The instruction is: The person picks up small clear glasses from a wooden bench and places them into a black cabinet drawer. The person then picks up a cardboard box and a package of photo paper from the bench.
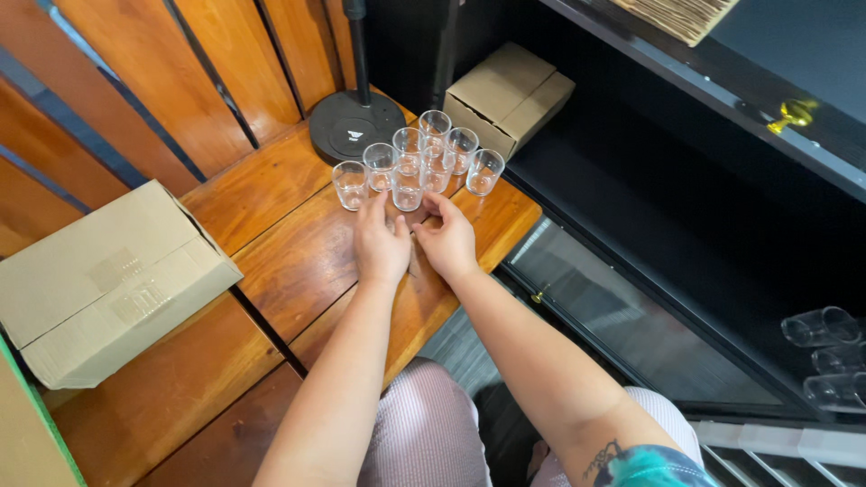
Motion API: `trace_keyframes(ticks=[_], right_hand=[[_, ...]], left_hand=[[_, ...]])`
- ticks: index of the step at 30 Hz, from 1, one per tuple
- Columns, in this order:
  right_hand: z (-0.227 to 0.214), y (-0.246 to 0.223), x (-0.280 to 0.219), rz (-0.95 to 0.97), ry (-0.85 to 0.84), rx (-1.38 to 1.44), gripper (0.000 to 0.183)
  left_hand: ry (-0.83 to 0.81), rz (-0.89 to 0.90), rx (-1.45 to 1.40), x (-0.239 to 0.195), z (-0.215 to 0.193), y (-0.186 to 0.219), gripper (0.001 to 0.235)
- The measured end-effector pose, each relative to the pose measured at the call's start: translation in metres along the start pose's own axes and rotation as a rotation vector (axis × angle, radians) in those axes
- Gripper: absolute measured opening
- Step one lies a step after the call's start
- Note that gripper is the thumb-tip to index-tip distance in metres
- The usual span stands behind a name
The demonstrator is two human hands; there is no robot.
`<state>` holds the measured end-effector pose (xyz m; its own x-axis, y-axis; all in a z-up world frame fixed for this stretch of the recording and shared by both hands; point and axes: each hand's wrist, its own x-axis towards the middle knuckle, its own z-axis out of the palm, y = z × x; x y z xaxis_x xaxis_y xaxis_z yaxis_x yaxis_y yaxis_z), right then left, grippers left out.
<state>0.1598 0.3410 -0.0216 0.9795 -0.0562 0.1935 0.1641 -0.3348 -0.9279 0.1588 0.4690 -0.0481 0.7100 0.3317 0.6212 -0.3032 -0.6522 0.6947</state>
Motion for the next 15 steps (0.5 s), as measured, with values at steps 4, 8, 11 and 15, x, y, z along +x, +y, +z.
trace_keyframes(ticks=[4,8,11,15], right_hand=[[0.009,0.02,0.008,-0.031,0.077,-0.21,0.067],[0.012,0.028,0.011,-0.075,0.105,-0.313,0.073],[0.009,0.016,0.007,-0.036,0.072,-0.27,0.07],[0.003,-0.005,0.0,0.119,0.032,-0.275,0.063]], left_hand=[[-0.115,-0.025,0.029,-0.001,-0.001,0.003,0.056],[-0.169,-0.035,0.072,-0.001,0.005,-0.003,0.06],[-0.166,-0.031,0.053,0.001,0.001,0.0,0.06],[-0.153,-0.068,0.002,0.0,0.001,0.0,0.059]])
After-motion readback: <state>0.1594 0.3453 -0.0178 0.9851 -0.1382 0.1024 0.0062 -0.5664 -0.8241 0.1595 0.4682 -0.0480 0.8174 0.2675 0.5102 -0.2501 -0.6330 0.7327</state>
